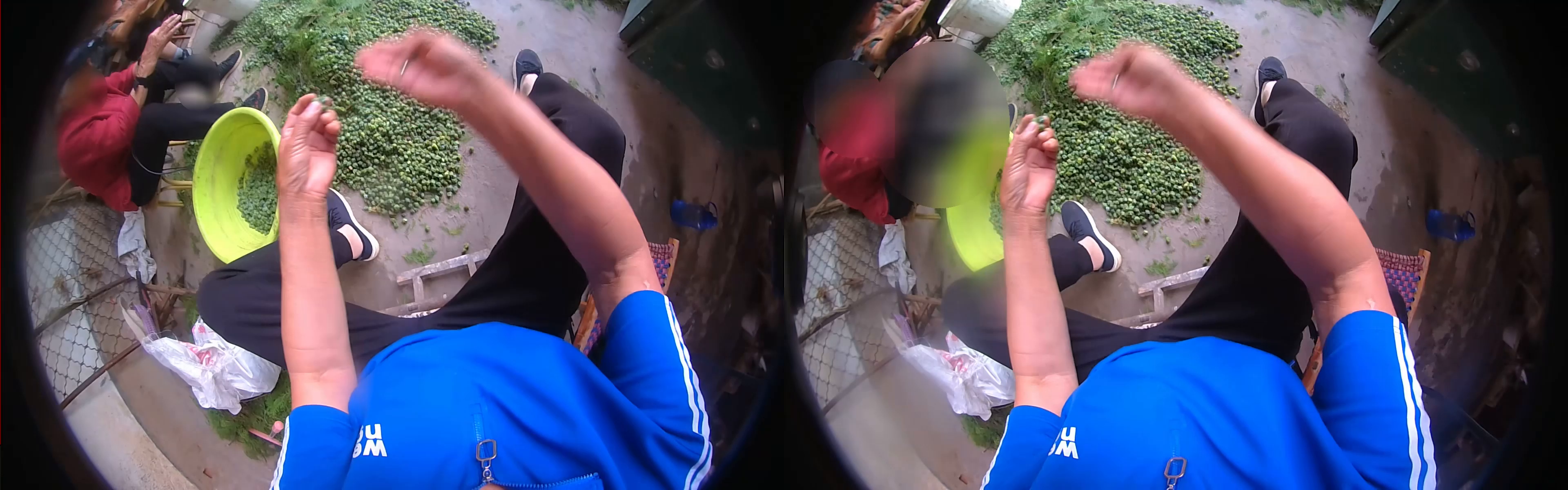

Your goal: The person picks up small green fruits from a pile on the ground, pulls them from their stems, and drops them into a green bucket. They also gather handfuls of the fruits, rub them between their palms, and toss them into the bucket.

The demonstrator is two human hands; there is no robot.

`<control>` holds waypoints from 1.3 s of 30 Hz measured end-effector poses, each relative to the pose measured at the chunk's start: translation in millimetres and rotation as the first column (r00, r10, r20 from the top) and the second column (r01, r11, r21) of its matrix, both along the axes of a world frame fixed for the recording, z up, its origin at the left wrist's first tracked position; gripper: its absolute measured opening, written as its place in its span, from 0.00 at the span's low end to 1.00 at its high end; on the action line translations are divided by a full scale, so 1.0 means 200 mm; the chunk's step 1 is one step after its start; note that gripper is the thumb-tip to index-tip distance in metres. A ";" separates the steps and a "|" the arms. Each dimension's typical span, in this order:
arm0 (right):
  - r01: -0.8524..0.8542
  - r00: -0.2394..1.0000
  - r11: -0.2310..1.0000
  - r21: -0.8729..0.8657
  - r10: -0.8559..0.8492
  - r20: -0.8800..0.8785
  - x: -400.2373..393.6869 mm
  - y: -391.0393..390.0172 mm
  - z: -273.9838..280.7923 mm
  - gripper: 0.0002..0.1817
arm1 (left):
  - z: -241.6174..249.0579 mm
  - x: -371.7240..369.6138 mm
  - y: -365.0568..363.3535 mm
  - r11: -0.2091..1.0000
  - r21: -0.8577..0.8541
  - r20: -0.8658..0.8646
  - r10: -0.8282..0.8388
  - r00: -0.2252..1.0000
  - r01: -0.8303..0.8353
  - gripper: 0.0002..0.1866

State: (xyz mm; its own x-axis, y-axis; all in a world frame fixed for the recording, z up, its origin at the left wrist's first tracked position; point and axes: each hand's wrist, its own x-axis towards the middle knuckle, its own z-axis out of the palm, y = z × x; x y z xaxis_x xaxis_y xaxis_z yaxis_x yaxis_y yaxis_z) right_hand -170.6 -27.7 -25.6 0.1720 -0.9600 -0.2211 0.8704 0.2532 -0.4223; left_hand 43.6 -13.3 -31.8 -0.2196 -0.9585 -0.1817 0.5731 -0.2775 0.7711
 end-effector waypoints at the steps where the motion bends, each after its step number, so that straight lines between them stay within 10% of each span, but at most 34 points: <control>1: 0.142 0.982 0.989 -0.032 -0.137 0.133 -0.13 -0.09 0.02 0.20 | -0.03 0.07 -0.02 0.999 0.050 -0.054 0.009 0.998 -0.006 0.08; 2: 0.367 0.834 0.930 -0.010 -0.324 0.446 -0.37 -0.12 0.11 0.26 | -0.05 0.15 -0.04 0.995 0.098 -0.096 0.025 0.995 -0.016 0.08; 5: 0.349 0.652 0.935 0.063 -0.291 0.701 -0.69 -0.17 0.04 0.32 | -0.17 0.45 -0.12 0.965 0.237 -0.225 0.165 0.960 -0.110 0.07; 7: 0.394 0.856 0.914 0.102 -0.404 0.323 -0.58 -0.15 -0.04 0.32 | -0.28 0.70 -0.21 0.898 0.373 -0.240 0.335 0.911 -0.232 0.08; 10: 0.305 0.912 0.951 0.043 -0.305 0.272 -0.40 -0.09 -0.12 0.30 | -0.53 1.10 -0.38 0.657 0.411 -0.193 0.740 0.644 -0.632 0.14; 14: 0.191 0.972 0.973 0.128 -0.206 0.112 -0.31 -0.09 -0.09 0.24 | -0.53 1.06 -0.21 0.566 0.502 -0.109 0.792 0.601 -0.654 0.34; 16: 0.214 0.974 0.970 0.114 -0.221 0.048 -0.30 -0.13 -0.11 0.22 | -0.71 1.00 -0.22 0.572 0.514 -0.038 0.760 0.649 -0.639 0.28; 17: 0.216 0.974 0.971 0.107 -0.222 0.050 -0.28 -0.11 -0.09 0.22 | -0.82 1.01 -0.14 0.880 0.372 -0.203 0.389 0.899 -0.296 0.16; 18: 0.215 0.973 0.976 0.025 -0.213 -0.087 -0.24 -0.07 -0.04 0.20 | -0.89 0.95 -0.12 0.910 0.415 -0.297 0.145 0.944 -0.009 0.08; 25: 0.016 0.976 0.998 -0.061 -0.029 -0.215 -0.09 -0.04 0.04 0.20 | -1.09 0.11 0.42 0.914 0.359 0.385 -0.331 0.862 0.191 0.07; 27: 0.009 0.959 0.995 -0.102 -0.038 -0.279 -0.07 -0.02 0.07 0.24 | -1.08 -0.02 0.57 0.899 0.419 0.459 -0.334 0.823 0.130 0.05; 30: 0.068 0.931 0.997 -0.046 -0.080 -0.356 -0.03 -0.01 0.14 0.28 | -1.14 -0.03 0.68 0.816 0.166 0.805 -0.436 0.402 0.553 0.11; 33: 0.078 0.922 0.997 -0.012 -0.076 -0.378 0.00 0.00 0.14 0.29 | -1.09 -0.02 0.72 0.702 0.057 0.924 -0.307 0.230 0.710 0.13; 39: 0.029 0.925 1.000 0.009 -0.023 -0.380 0.02 0.01 0.14 0.24 | -1.04 0.03 0.69 0.726 0.106 0.928 -0.318 0.195 0.680 0.14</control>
